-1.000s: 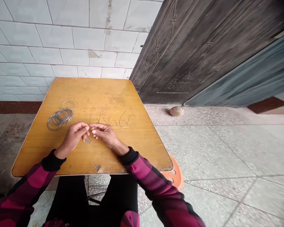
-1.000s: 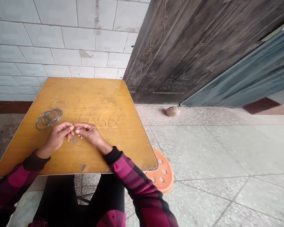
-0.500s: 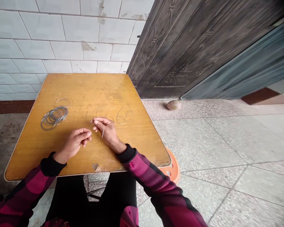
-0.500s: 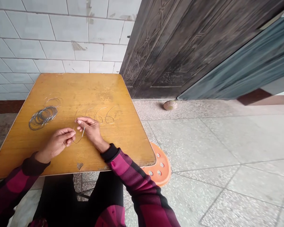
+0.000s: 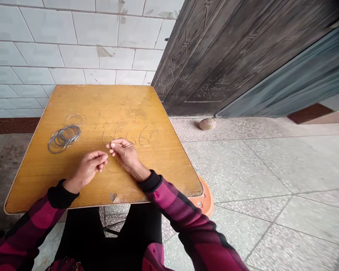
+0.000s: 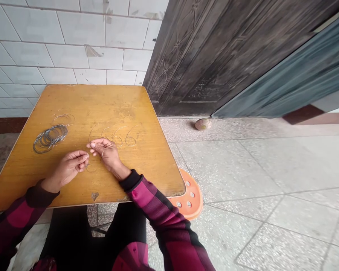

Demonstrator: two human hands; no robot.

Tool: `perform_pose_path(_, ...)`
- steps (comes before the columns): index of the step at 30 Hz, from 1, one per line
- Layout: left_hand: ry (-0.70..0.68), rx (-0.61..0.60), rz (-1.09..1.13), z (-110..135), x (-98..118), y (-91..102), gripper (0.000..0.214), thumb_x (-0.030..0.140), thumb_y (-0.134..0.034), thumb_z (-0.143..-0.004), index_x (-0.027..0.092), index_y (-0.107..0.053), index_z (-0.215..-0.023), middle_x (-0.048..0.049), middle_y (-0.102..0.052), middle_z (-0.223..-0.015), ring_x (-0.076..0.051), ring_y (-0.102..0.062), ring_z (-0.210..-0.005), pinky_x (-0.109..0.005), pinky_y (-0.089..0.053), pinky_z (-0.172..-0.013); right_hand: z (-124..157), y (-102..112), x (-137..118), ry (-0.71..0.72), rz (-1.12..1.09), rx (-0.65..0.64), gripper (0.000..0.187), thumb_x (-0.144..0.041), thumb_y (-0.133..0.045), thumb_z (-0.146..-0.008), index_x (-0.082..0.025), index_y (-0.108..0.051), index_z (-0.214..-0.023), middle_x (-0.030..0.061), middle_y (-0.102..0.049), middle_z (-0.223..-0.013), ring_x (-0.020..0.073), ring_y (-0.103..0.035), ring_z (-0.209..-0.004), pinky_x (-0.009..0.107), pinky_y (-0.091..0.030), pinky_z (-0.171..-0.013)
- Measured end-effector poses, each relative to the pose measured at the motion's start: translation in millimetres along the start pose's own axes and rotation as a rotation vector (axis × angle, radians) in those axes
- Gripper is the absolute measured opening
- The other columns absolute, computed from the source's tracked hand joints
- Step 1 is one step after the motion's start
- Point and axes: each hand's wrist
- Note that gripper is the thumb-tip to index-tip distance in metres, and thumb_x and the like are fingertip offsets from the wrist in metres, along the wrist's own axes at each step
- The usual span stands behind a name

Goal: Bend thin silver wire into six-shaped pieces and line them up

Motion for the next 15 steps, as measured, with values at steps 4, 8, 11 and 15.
perform_pose_path(4,-0.038,0.002,-0.045,0,-3,0.5,0.028,0.037,-0.079,-0.065,0.014,-0.064,-0.068,0.0004,-0.058,-0.059,-0.006,-0.044,-0.046,-0.021,-0.035,-0.043,-2,5,-12,-0.004,-0.077,0.066,0.031,-0.035,-0.089,-0.056,-0.02,-0.068,-0.074,-0.0013,-0.074,-0.074,0.0077,-0.062,-0.059,0.018,-0.051,-0.053)
perform_pose_path(8,-0.048,-0.02,-0.092,0,-3,1.5,0.026,0.037,-0.077,-0.066,0.014,-0.064,-0.066,-0.0004,-0.059,-0.06,-0.007,-0.044,-0.045,-0.021,-0.036,-0.043,-5,13,-23,0.005,-0.079,0.085,0.03,-0.032,-0.089,-0.058,-0.02,-0.067,-0.074,-0.0001,-0.073,-0.076,0.0081,-0.064,-0.062,0.017,-0.054,-0.056)
perform_pose_path(11,-0.035,-0.043,-0.111,1,-1,1.3,0.025,0.036,-0.076,-0.066,0.015,-0.065,-0.065,-0.0007,-0.06,-0.059,-0.007,-0.045,-0.045,-0.021,-0.037,-0.043,-8,19,-29,0.012,-0.085,0.073,0.028,-0.03,-0.088,-0.061,-0.02,-0.067,-0.075,-0.0006,-0.072,-0.075,0.0072,-0.064,-0.063,0.015,-0.055,-0.057)
perform_pose_path(15,-0.011,-0.075,-0.114,3,4,0.2,0.024,0.036,-0.076,-0.067,0.014,-0.065,-0.064,-0.001,-0.06,-0.06,-0.007,-0.046,-0.045,-0.022,-0.037,-0.044,-10,24,-35,0.011,-0.1,0.077,0.028,-0.029,-0.089,-0.059,-0.021,-0.066,-0.074,-0.0029,-0.071,-0.072,0.0058,-0.062,-0.06,0.013,-0.055,-0.055)
Point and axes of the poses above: each hand's wrist, its own z-axis away from the middle knuckle, its own y-axis out of the back of the hand, x = y × z
